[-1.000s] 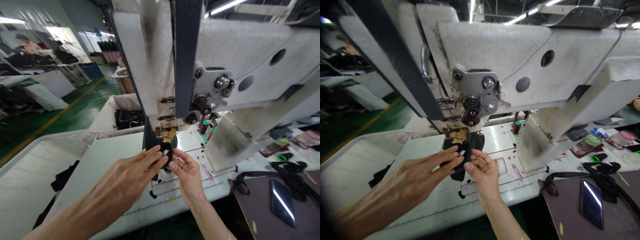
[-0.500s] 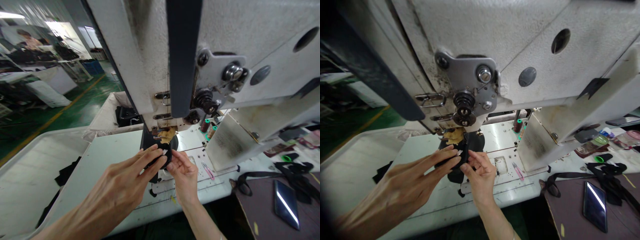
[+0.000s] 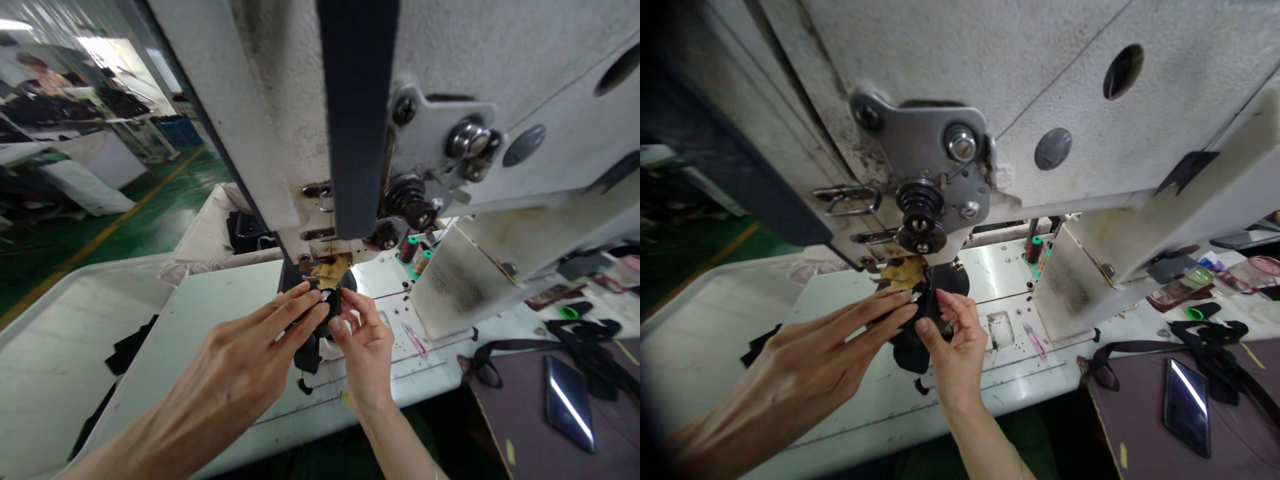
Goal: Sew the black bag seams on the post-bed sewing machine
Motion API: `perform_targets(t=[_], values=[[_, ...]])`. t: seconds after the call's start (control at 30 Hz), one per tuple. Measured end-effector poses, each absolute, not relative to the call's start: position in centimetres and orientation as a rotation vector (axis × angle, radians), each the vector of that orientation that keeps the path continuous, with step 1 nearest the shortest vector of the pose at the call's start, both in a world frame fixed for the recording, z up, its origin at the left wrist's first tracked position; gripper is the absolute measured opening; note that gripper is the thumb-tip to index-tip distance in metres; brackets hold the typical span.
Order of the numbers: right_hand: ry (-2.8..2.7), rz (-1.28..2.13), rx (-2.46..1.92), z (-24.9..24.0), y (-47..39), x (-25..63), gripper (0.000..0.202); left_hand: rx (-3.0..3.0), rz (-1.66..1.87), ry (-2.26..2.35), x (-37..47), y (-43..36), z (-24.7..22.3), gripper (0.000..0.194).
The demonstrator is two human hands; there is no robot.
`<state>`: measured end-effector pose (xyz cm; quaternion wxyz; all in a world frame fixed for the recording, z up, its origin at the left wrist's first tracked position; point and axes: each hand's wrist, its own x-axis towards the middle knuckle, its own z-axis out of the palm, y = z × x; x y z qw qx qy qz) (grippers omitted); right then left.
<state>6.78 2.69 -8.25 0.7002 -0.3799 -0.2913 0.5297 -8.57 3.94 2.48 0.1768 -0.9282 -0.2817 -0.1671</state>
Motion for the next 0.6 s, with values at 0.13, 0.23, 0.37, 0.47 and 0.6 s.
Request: perform_targets(t=[0.13, 0.23, 0.37, 0.47, 0.6], values=[[-0.657, 1.170, -0.891, -7.9, 2.9, 6.6, 0.044, -2.603, -0.453, -0.802, -8.7, 4.3, 2.3, 0.049], [-0.677, 1.151, -0.910, -7.7, 3.0, 6.5, 0.045, -2.596, -0.410, -0.805, -8.6, 4.5, 2.0, 0.047], [-0.700, 1.133, -0.919, -7.7, 3.3, 6.5, 0.044, -2.562, -0.410, -0.812, -7.9, 4.4, 2.0, 0.044], [-0.721, 1.149, -0.915, -7.5, 3.5, 6.5, 0.046, -2.552, -0.401, -0.849, -7.3, 4.2, 2.3, 0.044], [-0.716, 1.206, -0.902, -7.3, 3.6, 6.6, 0.048, -2.573, -0.371, -0.876, -6.9, 4.3, 2.5, 0.047]])
